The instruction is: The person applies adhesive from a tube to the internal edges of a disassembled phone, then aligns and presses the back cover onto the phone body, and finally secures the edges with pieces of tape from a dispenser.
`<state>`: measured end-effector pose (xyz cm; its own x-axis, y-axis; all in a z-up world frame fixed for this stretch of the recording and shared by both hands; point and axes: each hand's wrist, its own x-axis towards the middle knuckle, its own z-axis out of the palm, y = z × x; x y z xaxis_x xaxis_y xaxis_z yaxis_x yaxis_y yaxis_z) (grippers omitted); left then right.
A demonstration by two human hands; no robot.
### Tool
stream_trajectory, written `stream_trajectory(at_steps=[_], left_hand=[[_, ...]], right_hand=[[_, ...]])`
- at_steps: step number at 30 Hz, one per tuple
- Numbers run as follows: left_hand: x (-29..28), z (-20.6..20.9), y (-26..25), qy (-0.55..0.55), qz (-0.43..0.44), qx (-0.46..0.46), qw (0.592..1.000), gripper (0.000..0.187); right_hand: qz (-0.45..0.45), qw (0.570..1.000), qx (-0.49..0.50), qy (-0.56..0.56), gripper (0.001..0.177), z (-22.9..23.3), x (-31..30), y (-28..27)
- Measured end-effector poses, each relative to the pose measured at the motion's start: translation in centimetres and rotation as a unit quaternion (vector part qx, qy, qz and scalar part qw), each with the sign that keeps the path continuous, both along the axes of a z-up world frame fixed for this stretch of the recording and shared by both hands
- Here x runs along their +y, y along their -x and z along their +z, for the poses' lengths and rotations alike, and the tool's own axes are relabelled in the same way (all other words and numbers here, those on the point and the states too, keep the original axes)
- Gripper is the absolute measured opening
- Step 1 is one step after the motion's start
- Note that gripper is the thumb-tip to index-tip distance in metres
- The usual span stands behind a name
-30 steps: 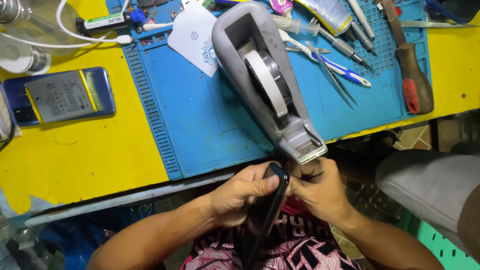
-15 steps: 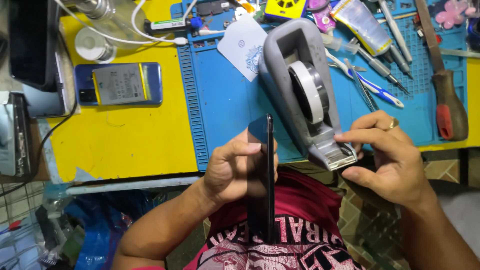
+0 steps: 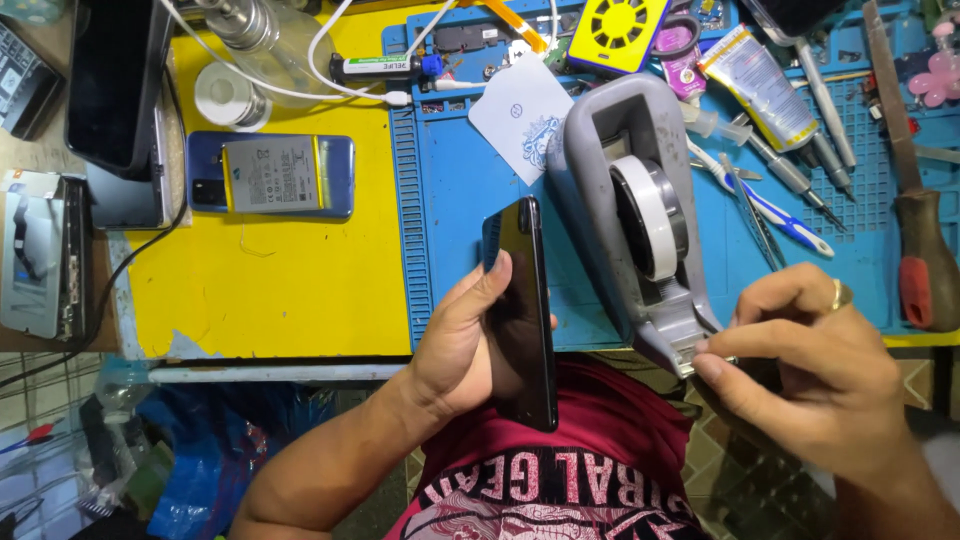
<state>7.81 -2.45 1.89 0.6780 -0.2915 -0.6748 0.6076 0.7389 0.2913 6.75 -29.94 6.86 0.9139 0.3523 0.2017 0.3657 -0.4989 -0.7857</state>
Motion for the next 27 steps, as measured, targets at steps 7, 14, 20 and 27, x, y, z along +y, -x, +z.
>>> stream_trajectory(at_steps=[7, 14, 20, 27], left_hand=[[-0.2, 0.2, 0.8, 0.078, -0.008, -0.093, 0.993, 0.065], [-1.0, -1.4, 2.5, 0.042, 0.017, -0.012, 0.999, 0.022], [-1.7, -1.0, 2.8, 0.058, 0.0, -0.07, 0.996, 0.053], [-2.1, 0.2, 2.1, 0.02, -0.048, -0.151, 0.987, 0.078]], right_hand=[[-0.18, 0.982, 0.032, -0.044, 0.008, -0.8, 1.6, 3.2], [-0.211, 0.965, 0.038, -0.149, 0.006, -2.0, 2.0, 4.5], [-0.207, 0.961, 0.049, -0.174, 0.01, -2.1, 1.8, 5.6], [-0.214, 0.951, 0.045, -0.218, 0.011, -3.6, 2.3, 6.7]])
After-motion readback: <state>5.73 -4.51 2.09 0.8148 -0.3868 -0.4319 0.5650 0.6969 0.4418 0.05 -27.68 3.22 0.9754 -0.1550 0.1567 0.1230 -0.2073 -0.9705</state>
